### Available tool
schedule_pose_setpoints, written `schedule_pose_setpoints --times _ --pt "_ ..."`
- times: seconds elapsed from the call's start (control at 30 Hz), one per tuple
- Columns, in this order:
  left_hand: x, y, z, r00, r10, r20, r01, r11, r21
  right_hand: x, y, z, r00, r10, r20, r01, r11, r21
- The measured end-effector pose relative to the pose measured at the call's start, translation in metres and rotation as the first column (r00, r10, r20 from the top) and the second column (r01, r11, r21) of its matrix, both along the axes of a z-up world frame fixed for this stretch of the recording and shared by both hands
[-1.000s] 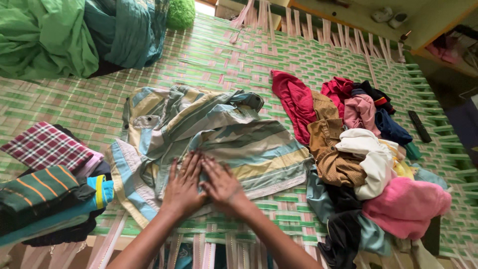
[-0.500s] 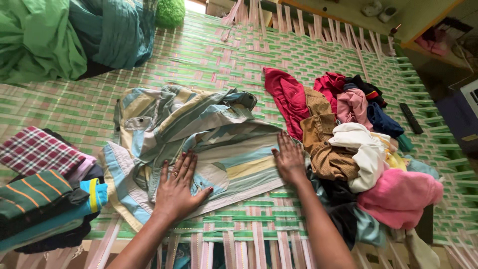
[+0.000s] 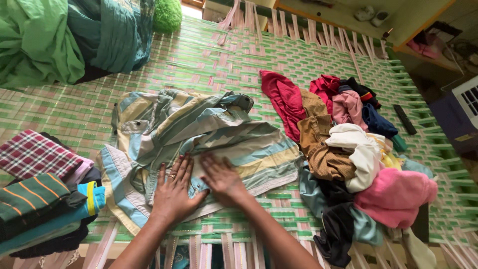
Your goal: The person folds a shirt on a woven bed, smoothing the fabric by hand and making several folds until the shirt is in a compact rectangle.
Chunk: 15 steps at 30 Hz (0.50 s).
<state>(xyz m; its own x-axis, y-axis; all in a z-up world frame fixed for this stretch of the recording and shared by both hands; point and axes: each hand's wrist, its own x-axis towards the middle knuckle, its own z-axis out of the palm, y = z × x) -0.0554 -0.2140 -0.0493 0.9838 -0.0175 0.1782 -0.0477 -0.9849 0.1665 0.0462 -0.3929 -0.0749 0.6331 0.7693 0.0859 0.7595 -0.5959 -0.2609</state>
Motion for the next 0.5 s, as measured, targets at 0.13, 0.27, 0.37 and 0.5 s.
schedule_pose_setpoints --times 0.13,0.27,0.37,0.5 --pt "0.002 0.001 -0.011 0.967 -0.014 0.254 0.051 0.989 -0.138 0.035 -0.053 0.012 0.983 -0.183 0.036 0.186 0.967 -0.174" --pt "0.003 0.003 -0.016 0.964 -0.029 0.263 0.062 0.991 -0.119 0.056 -0.095 0.042 0.946 -0.324 -0.01 0.313 0.921 -0.23" --pt "0.002 0.004 -0.018 0.957 -0.028 0.288 0.063 0.991 -0.115 0.071 -0.118 0.051 0.836 -0.539 -0.104 0.461 0.792 -0.4" --pt "0.004 0.003 -0.012 0.937 -0.024 0.349 0.065 0.992 -0.108 0.098 -0.158 0.036 0.851 -0.526 -0.004 0.507 0.822 -0.261"
